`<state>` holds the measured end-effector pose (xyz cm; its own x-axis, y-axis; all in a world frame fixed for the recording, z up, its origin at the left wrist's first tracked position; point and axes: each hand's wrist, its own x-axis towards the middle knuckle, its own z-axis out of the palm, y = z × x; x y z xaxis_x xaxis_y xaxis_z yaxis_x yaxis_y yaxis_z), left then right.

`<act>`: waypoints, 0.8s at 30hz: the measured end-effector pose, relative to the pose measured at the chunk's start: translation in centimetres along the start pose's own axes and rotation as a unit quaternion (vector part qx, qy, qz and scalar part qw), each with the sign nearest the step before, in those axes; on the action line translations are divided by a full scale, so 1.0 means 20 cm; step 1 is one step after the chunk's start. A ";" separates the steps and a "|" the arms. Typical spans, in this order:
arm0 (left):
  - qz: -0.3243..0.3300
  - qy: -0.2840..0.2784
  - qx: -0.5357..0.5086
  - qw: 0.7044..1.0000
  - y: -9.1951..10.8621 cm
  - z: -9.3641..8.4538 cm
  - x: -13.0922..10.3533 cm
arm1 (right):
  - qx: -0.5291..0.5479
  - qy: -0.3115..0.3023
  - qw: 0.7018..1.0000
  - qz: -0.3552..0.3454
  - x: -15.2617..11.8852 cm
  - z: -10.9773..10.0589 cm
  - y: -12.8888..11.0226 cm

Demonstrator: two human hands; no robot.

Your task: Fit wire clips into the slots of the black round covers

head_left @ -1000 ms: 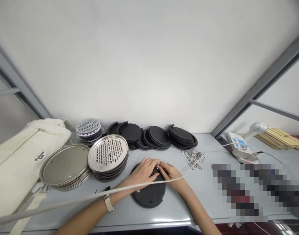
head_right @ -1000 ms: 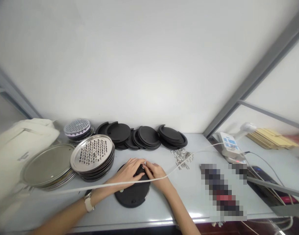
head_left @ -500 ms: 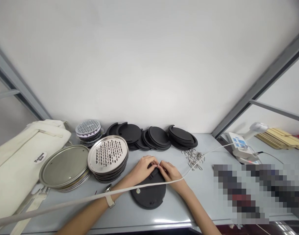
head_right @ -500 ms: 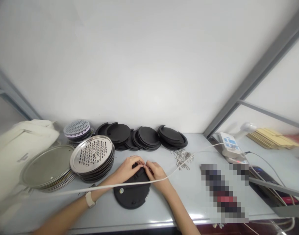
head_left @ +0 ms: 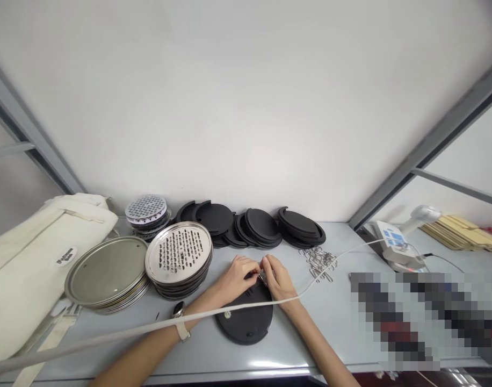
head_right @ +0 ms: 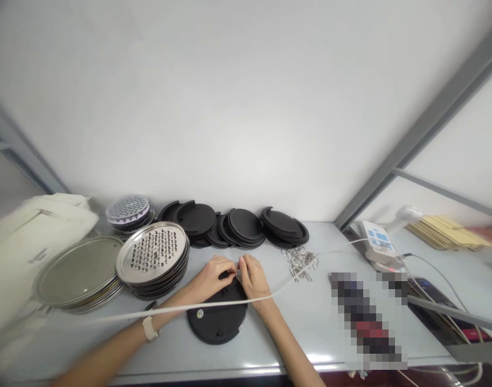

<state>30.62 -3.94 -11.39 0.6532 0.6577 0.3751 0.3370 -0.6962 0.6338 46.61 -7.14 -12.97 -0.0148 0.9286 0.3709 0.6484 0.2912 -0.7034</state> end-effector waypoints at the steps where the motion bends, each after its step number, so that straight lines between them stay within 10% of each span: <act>1: 0.003 0.003 0.010 1.000 0.00 0.00 0.00 | -0.009 0.002 1.000 -0.012 0.00 0.01 0.00; 24: -0.012 -0.011 -0.004 1.000 0.01 -0.04 0.00 | -0.008 -0.012 0.997 0.072 0.01 0.04 0.02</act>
<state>30.26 -3.89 -10.68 0.6595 0.6674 0.3460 0.3464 -0.6783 0.6480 46.29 -6.64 -13.69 0.0613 0.9661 0.2509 0.6577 0.1500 -0.7382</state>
